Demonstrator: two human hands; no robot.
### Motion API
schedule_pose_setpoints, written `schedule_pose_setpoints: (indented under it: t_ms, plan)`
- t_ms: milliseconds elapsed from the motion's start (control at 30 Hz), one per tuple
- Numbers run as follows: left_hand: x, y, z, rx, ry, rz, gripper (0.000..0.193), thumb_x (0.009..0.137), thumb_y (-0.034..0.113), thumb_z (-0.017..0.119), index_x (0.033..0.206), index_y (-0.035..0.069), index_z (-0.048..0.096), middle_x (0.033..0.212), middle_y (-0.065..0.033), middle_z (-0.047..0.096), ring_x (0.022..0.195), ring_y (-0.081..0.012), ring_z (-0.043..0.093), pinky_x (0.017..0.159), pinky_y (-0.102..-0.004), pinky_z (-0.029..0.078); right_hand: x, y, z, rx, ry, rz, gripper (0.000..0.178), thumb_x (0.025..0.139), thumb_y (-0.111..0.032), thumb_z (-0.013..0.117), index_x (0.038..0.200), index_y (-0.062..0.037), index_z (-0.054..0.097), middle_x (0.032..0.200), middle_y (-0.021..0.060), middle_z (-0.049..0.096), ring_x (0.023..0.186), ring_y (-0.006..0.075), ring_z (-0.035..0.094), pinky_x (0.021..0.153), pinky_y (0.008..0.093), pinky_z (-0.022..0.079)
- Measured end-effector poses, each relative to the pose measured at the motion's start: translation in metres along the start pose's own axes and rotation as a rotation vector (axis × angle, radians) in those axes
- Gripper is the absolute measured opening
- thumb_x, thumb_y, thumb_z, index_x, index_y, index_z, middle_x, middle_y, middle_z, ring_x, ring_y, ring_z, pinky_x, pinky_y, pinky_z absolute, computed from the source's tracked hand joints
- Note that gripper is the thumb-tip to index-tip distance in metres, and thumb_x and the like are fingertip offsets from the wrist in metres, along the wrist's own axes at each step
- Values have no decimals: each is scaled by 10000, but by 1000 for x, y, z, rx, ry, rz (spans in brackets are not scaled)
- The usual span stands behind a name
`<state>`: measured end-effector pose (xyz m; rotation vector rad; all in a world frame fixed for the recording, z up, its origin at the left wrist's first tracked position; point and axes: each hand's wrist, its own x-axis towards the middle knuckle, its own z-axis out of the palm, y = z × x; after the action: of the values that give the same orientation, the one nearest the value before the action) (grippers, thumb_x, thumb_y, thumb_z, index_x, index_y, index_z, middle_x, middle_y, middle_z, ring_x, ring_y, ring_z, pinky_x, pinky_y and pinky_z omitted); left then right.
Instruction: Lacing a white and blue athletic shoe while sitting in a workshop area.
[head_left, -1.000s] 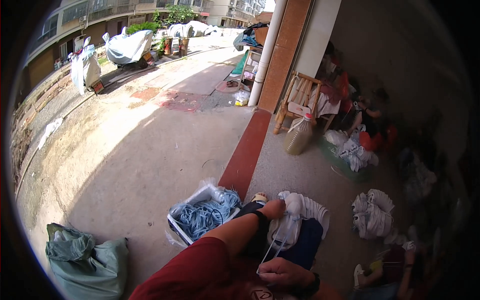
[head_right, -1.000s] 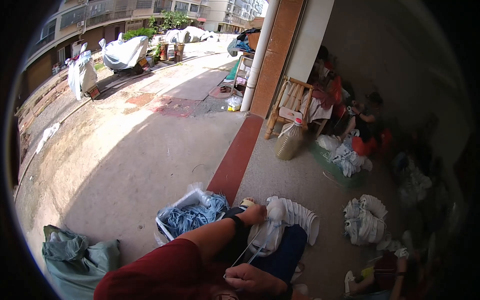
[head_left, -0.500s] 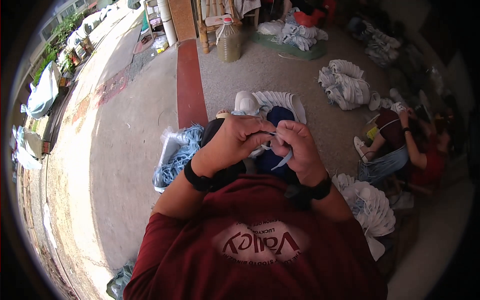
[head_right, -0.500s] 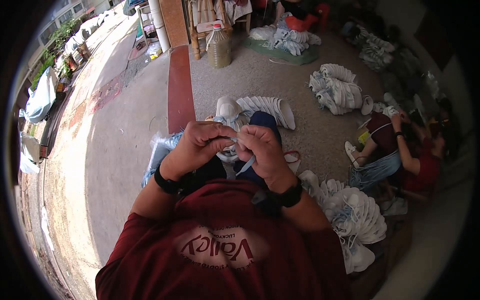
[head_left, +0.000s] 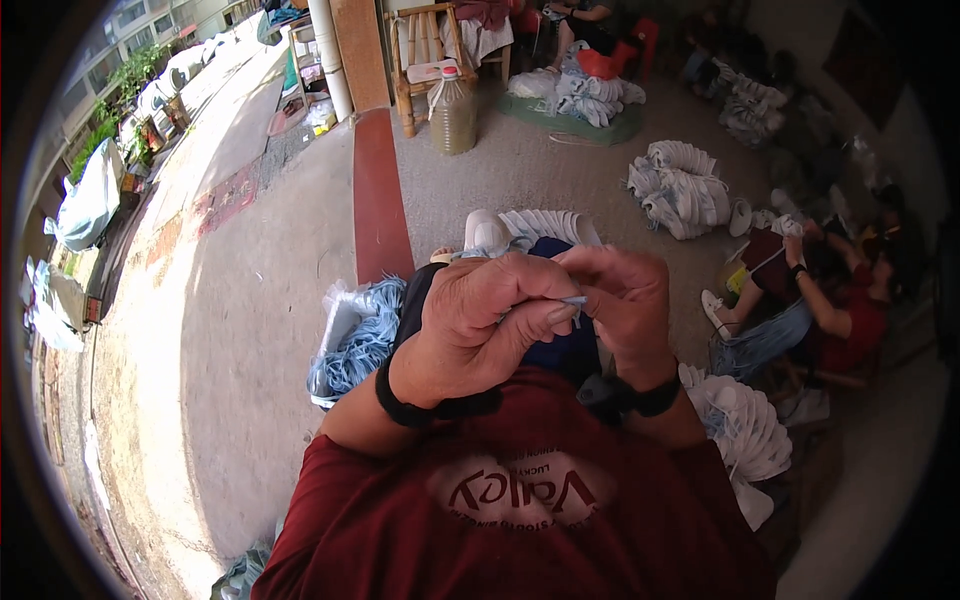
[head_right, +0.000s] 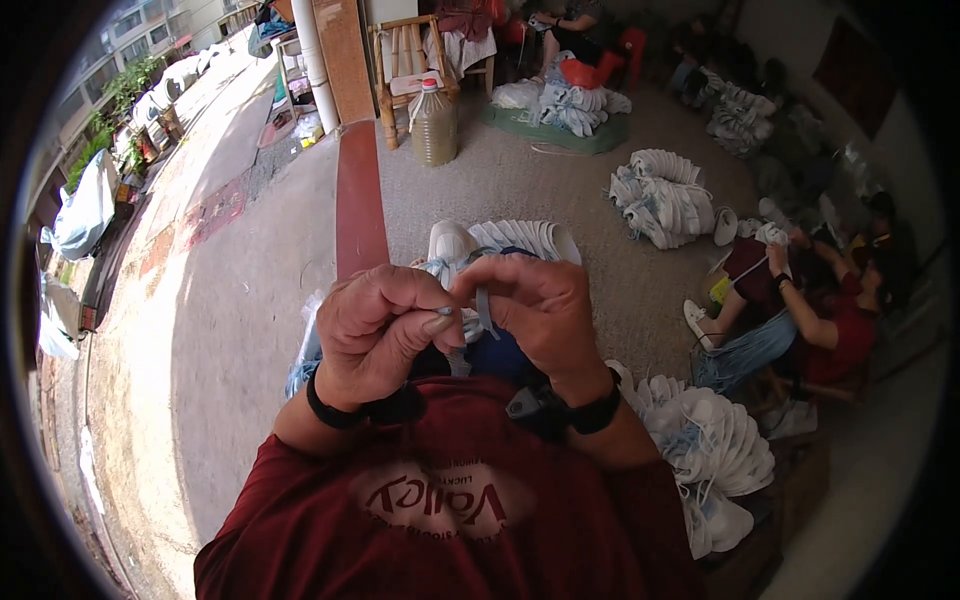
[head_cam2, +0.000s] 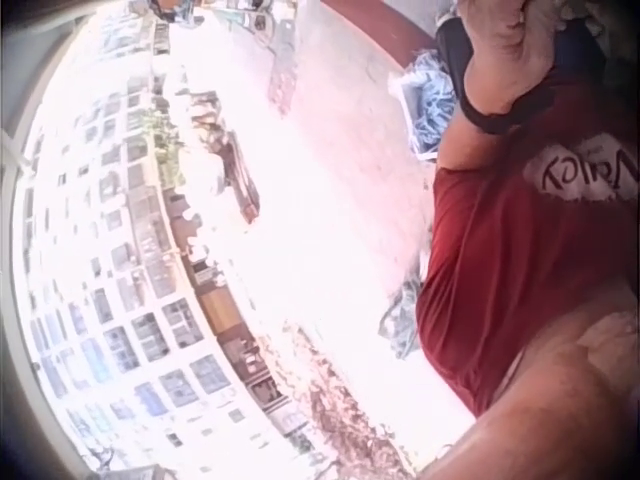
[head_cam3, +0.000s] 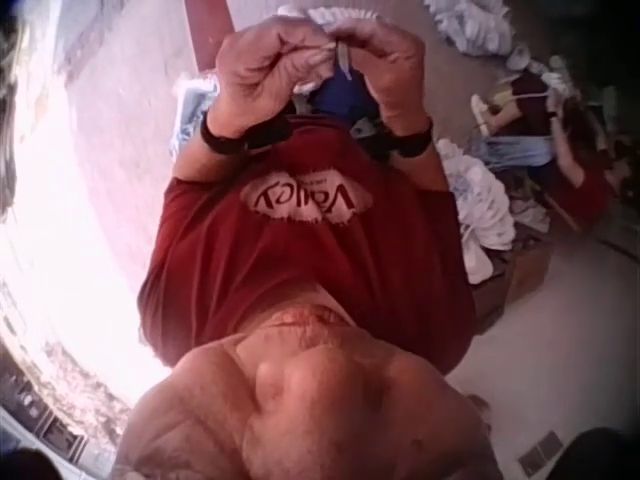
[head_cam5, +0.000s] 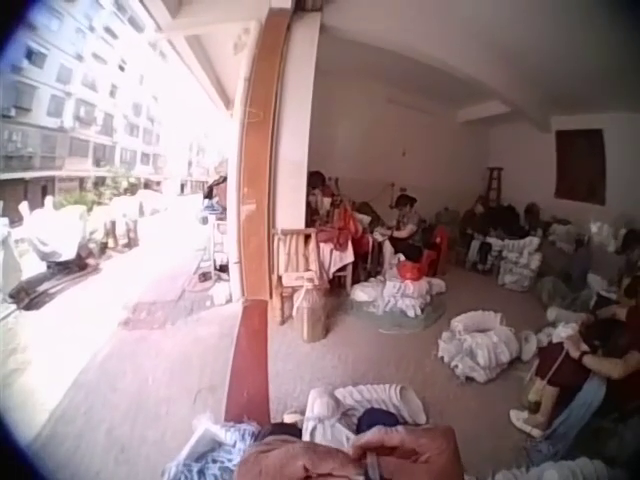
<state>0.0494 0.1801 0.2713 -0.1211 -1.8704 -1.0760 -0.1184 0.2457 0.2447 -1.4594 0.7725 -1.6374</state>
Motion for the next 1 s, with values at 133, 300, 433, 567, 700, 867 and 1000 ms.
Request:
schedule_pose_setpoints:
  t_ms: [133,300,433,567,700,867,1000]
  plan:
    - [-5,-5,5,-31,57,-119,60,883,26,546,882,-32,529,787,-105,632,661,-131,607,642,-229,493,3,-1,-1,-252,100,-116,157,813,101,526,918,54,633,832,99,662,790,125,622,727,235,491]
    - [9,-9,5,138,187,106,60,781,12,651,824,19,610,777,-63,606,724,-171,597,628,-268,470,9,-9,7,-311,165,-102,101,847,-17,588,903,51,637,735,71,651,712,100,607,663,213,477]
    - [9,-13,3,167,277,63,36,770,22,670,793,20,641,755,-48,582,698,-139,534,602,-225,414,18,5,13,-204,136,-183,158,879,-93,578,919,52,627,744,57,631,636,73,559,591,209,451]
    - [8,-14,-1,77,286,-64,49,787,19,659,834,7,651,744,-42,576,685,-107,527,592,-227,408,21,10,14,-175,95,-124,171,900,-107,551,930,47,619,756,47,612,602,66,534,557,202,434]
    - [4,-19,-5,-49,276,-188,51,810,8,638,854,-15,648,761,-49,575,632,-83,527,551,-210,408,22,9,15,-181,-1,-52,178,907,-116,540,931,41,622,713,34,595,576,63,513,529,200,417]
    - [1,-24,-6,-245,322,-237,56,818,15,625,844,-34,636,759,-62,558,601,-109,539,518,-218,437,22,12,17,-241,-80,1,170,911,-100,525,903,42,617,657,17,569,537,54,453,493,207,374]
    - [-1,-25,-5,-377,301,-264,55,823,14,614,844,-36,625,761,-71,558,586,-124,551,494,-236,462,21,15,19,-152,-60,57,169,913,-100,521,891,40,612,650,15,560,541,49,447,485,202,356]
